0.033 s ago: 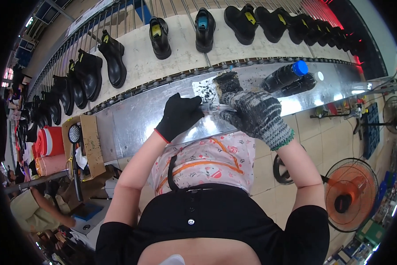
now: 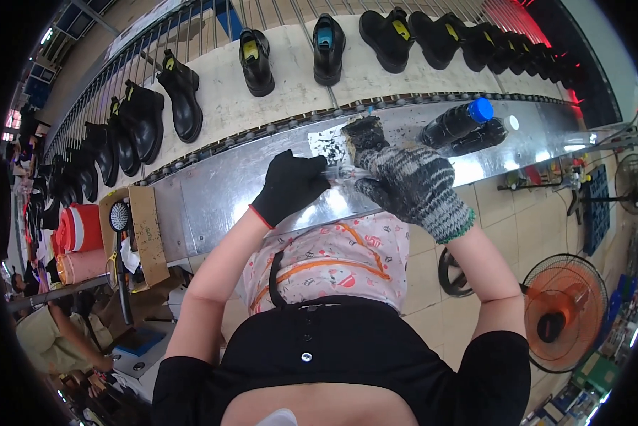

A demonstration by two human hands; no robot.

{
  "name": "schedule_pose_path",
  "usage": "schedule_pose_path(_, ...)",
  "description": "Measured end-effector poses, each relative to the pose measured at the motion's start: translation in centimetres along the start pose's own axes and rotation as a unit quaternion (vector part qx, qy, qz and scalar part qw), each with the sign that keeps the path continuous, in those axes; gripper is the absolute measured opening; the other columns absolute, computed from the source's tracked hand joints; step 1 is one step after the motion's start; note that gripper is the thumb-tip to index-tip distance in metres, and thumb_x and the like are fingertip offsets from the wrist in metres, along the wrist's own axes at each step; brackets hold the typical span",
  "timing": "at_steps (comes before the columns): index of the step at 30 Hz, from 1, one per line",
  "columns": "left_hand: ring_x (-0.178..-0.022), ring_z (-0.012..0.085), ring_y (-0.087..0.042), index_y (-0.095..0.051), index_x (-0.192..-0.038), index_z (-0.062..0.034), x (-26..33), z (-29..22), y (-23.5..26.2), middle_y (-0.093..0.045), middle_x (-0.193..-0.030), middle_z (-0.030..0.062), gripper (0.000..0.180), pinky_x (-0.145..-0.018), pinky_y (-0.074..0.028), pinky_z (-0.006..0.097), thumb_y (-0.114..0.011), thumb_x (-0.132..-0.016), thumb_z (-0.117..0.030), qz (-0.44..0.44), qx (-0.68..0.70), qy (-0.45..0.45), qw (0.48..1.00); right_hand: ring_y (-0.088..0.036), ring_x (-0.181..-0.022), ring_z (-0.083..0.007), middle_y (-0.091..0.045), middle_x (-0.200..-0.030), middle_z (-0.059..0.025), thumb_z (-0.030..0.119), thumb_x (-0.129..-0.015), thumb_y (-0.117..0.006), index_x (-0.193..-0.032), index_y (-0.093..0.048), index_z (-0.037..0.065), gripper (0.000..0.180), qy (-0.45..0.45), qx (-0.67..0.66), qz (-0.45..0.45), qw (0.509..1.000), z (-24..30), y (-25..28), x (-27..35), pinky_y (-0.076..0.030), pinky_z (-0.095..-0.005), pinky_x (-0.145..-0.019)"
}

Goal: Clean and finish black boots on a production line using a brush and cleaning solution.

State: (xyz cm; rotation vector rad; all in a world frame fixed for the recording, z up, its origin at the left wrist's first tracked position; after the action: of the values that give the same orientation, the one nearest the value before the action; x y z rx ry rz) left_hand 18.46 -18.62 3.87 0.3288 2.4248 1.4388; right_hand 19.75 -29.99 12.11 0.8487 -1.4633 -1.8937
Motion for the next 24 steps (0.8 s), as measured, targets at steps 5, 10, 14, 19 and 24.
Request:
schedule_pose_path(5, -0.06, 0.0317, -0.06, -0.062, -0.08, -0.0108, -2.2, -2.7, -1.1, -0.06, -0.062, 0.0098, 0.021, -0.056, -0.046, 0.042, -0.066, -0.073, -0.03, 0.03, 0.069, -0.061, 0.995, -0.059, -0.058, -0.0206, -0.059, -0.068, -0.0039, 0.026, -0.081, -0.057, -0.086, -0.063, 0.013, 0.015, 0.1, 0.228, -0.069, 0.966, 2.0, 2.8, 1.6, -0.043, -0.0372, -0.047)
schedule_pose_path(10, -0.06, 0.0322, -0.06, -0.061, -0.079, -0.0119, -3.6, -5.9, -1.4, -0.059, -0.062, 0.01, 0.017, -0.053, -0.045, 0.042, -0.065, -0.073, -0.027, 0.102, 0.07, -0.103, 0.987, -0.05, -0.049, -0.0178, -0.052, -0.06, -0.0005, 0.025, -0.08, -0.055, -0.086, -0.062, 0.013, 0.015, 0.11, 0.231, -0.044, 0.966, 2.4, 4.1, 3.1, -0.033, -0.0353, -0.042)
schedule_pose_path(14, -0.06, 0.0315, -0.06, -0.061, -0.078, -0.0126, -4.6, -7.8, -0.2, -0.058, -0.06, 0.0094, 0.016, -0.053, -0.046, 0.042, -0.065, -0.072, -0.027, 0.073, 0.069, -0.162, 0.982, -0.054, -0.054, -0.0199, -0.056, -0.061, -0.0031, 0.02, -0.08, -0.06, -0.091, -0.063, 0.009, 0.016, 0.012, 0.145, 0.029, 0.989, 0.9, 4.7, 3.5, -0.039, -0.0347, -0.049)
schedule_pose_path(19, -0.076, 0.0252, -0.062, -0.061, -0.074, -0.014, -6.2, -8.2, -1.9, -0.061, -0.073, 0.0058, 0.015, -0.066, -0.047, 0.038, -0.066, -0.069, -0.027, 0.079, 0.003, -0.158, 0.984, -0.061, -0.067, -0.0267, -0.062, -0.075, -0.0088, 0.024, -0.074, -0.071, -0.094, -0.063, 0.007, 0.027, -0.173, -0.166, 0.051, 0.969, -4.5, 1.8, 5.3, -0.048, -0.0346, -0.061)
schedule_pose_path(24, -0.094, 0.023, -0.055, -0.06, -0.083, -0.0147, -7.4, -7.5, -4.3, -0.058, -0.086, 0.0057, 0.024, -0.086, -0.039, 0.041, -0.068, -0.066, -0.029, 0.067, -0.115, -0.195, 0.972, -0.06, -0.067, -0.021, -0.062, -0.075, -0.0061, 0.021, -0.084, -0.065, -0.093, -0.06, 0.005, 0.019, -0.276, -0.378, 0.026, 0.883, -7.1, -5.7, 7.5, -0.048, -0.0315, -0.063)
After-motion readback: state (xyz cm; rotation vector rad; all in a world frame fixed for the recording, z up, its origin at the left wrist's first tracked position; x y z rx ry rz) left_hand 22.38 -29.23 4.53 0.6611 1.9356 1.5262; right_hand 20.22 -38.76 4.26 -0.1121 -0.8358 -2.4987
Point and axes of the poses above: each hand's wrist, its own x-axis away from the middle knuckle, its own y-axis out of the back of the hand, z = x × y, the point moved 10 cm from there along -x, towards the middle knuckle
